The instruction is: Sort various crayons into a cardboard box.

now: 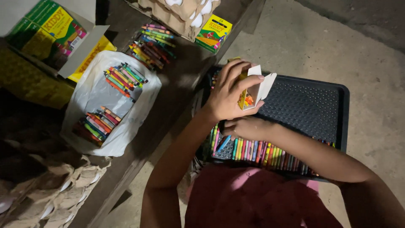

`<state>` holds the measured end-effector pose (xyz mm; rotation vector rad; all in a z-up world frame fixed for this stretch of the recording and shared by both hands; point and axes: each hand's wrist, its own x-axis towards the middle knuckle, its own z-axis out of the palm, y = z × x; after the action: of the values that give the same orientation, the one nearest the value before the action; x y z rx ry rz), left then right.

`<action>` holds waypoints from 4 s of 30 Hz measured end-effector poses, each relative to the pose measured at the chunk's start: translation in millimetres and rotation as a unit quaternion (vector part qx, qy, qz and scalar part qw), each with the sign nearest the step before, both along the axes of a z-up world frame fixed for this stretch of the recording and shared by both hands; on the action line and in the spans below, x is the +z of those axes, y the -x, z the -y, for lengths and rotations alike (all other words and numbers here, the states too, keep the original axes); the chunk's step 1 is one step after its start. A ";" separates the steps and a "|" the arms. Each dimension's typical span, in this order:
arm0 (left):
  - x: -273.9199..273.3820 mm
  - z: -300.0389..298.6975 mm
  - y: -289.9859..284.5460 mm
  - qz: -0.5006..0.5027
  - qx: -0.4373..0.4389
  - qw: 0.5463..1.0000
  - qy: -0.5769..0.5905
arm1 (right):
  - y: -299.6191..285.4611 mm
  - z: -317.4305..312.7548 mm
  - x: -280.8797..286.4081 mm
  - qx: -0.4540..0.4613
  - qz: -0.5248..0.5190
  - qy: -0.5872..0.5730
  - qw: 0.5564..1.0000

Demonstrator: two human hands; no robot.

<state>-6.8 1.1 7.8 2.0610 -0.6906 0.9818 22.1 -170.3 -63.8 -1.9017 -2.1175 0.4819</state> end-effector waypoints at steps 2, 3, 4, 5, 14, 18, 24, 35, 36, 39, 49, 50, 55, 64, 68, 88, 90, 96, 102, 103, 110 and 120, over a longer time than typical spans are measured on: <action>-0.3 0.7 -1.4 0.001 0.000 1.000 0.001 | -1.5 3.2 -0.4 -0.033 -0.007 0.039 0.999; -0.3 1.1 -2.4 0.001 0.001 1.000 0.003 | -2.5 4.9 -0.4 -0.065 -0.015 0.078 0.995; 0.1 1.5 -3.3 0.002 0.000 1.000 0.003 | -2.4 4.9 1.9 -0.066 -0.014 0.078 0.995; 0.4 1.8 -4.1 0.003 0.002 1.000 0.002 | -2.2 5.0 4.0 -0.090 -0.031 0.091 0.991; 5.9 5.9 -5.9 -0.013 0.015 1.000 0.000 | -9.0 24.6 -4.0 -0.081 0.048 0.021 0.995; 5.4 10.2 -9.8 0.003 0.010 1.000 0.016 | -14.4 38.1 -21.9 -0.079 0.053 -0.013 0.995; 7.5 14.6 -14.7 -0.006 -0.002 1.000 0.012 | -14.5 56.2 -44.6 -0.160 0.051 -0.066 0.984; 6.4 20.2 -17.6 -0.011 -0.004 1.000 0.024 | -4.6 70.6 -1.2 -0.230 0.148 -0.172 0.946; 6.1 20.4 -17.1 -0.011 0.000 1.000 0.026 | -3.5 74.8 0.2 -0.236 0.176 -0.154 0.943; 0.4 23.4 -19.4 -0.013 0.015 0.999 0.037 | -0.3 93.6 -2.7 -0.261 0.082 -0.157 0.949; -7.1 33.5 -23.3 0.000 0.049 0.997 0.051 | 5.2 121.0 118.5 -0.387 0.061 -0.297 0.871; -6.3 34.3 -23.0 -0.007 0.052 0.997 0.048 | 6.7 116.8 126.1 -0.409 0.082 -0.290 0.861; 0.2 41.9 -16.7 -0.011 0.064 0.997 0.041 | 12.3 101.1 136.8 -0.401 0.160 -0.299 0.851; -1.8 47.2 -16.0 0.013 0.118 0.993 0.025 | 21.6 95.6 157.9 -0.385 0.276 -0.230 0.850; -0.5 51.1 -14.8 0.001 0.131 0.991 0.010 | 28.3 89.4 167.1 -0.378 0.297 -0.218 0.849; 7.4 58.9 -15.2 0.030 0.154 0.987 0.025 | 24.4 85.5 184.6 -0.284 0.452 -0.149 0.832; 9.5 58.5 -13.7 0.019 0.150 0.988 0.030 | 26.4 85.8 190.6 -0.285 0.445 -0.172 0.831; 0.8 62.1 -12.5 0.003 0.158 0.987 0.015 | 19.8 81.0 177.7 -0.221 0.477 -0.170 0.833; -4.6 65.1 -11.6 -0.001 0.145 0.989 0.021 | 9.6 80.0 170.0 -0.232 0.339 -0.175 0.895; -4.3 63.4 -10.9 0.000 0.145 0.989 0.020 | 8.8 81.2 171.6 -0.232 0.340 -0.176 0.895; 5.7 57.1 -11.8 0.033 0.108 0.993 0.028 | 7.9 83.4 189.5 -0.229 0.107 -0.249 0.935; 12.2 62.3 -12.1 0.064 0.066 0.996 0.009 | 4.3 86.0 171.2 -0.241 0.148 -0.250 0.926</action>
<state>5.3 -61.2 20.0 2.0616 -0.6149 1.1991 17.8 -256.3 107.4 -2.1464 -1.6009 -0.4335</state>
